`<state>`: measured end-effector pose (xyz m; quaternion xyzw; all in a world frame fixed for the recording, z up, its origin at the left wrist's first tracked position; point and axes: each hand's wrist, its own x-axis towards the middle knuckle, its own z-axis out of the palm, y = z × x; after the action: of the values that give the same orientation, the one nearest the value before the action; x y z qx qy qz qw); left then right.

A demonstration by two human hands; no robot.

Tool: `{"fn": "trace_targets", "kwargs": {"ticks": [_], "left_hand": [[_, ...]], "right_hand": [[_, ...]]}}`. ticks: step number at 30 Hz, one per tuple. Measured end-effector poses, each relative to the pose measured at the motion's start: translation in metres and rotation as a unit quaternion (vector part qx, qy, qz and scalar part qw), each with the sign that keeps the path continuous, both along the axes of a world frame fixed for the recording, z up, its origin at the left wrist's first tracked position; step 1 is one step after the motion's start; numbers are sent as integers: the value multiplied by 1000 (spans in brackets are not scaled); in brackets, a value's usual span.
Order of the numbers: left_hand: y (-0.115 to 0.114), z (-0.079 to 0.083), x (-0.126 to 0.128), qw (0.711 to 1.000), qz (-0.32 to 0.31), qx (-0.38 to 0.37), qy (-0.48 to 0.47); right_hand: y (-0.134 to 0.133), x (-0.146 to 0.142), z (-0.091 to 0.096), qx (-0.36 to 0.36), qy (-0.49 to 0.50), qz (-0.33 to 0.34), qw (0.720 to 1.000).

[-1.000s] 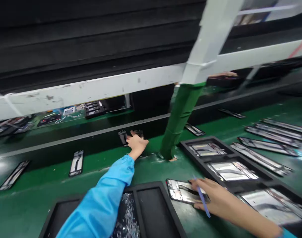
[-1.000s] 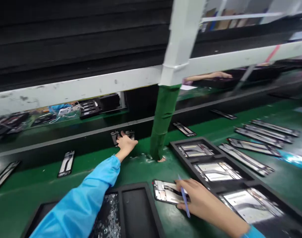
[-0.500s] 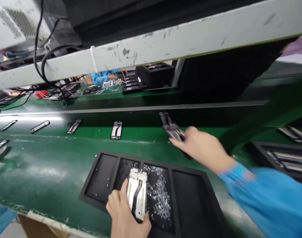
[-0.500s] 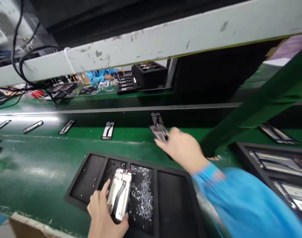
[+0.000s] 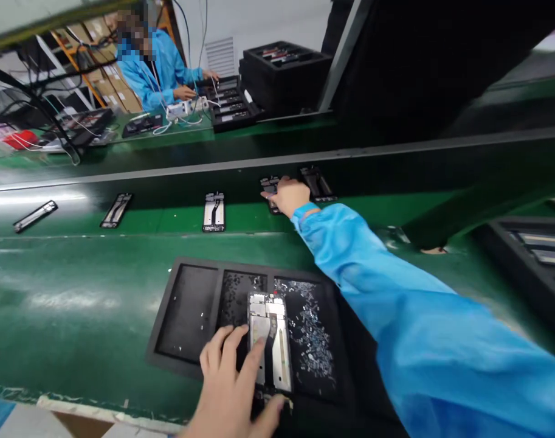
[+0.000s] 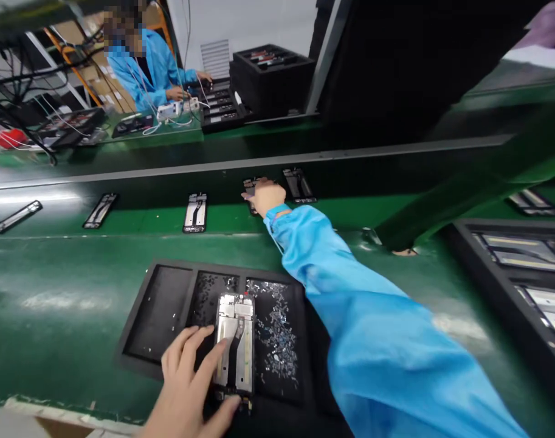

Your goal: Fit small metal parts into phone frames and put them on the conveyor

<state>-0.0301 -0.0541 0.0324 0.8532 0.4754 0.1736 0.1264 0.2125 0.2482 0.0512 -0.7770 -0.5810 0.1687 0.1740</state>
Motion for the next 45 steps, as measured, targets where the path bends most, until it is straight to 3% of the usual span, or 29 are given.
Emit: {"fn": "trace_targets", "kwargs": {"ticks": [3,5,7,9,12,15,21,26,35,37,41,45], "left_hand": [[55,24,-16,986,-166,-18,27],[96,29,-12,971,-237,-11,31],[131,24,1,956,-291,-18,33],[154,15,16,944,-326,-28,37],[170,0,27,935,-350,-37,36],[174,-8,26,934,-354,-50,23],[173,-11,23,937,-345,-51,-15],[174,-13,25,935,-353,-22,-30],[169,-12,32,942,-336,-15,-18],[168,-15,35,944,-329,-8,-5],[169,-19,39,946,-324,-6,1],[169,-19,39,948,-319,-5,-3]], "right_hand": [[-52,13,9,-5,100,42,994],[-102,22,12,-22,175,68,982],[-152,29,10,-27,237,76,968],[-192,31,2,8,348,40,937],[-225,23,-14,51,442,-30,895],[-233,10,-25,56,457,-11,888],[-242,4,-35,105,372,-12,922],[-243,7,-35,104,282,58,952],[-239,4,-33,121,395,6,911],[-239,11,-31,147,354,12,924],[-247,26,-31,221,176,55,958],[-253,25,-36,249,88,182,947]]}}
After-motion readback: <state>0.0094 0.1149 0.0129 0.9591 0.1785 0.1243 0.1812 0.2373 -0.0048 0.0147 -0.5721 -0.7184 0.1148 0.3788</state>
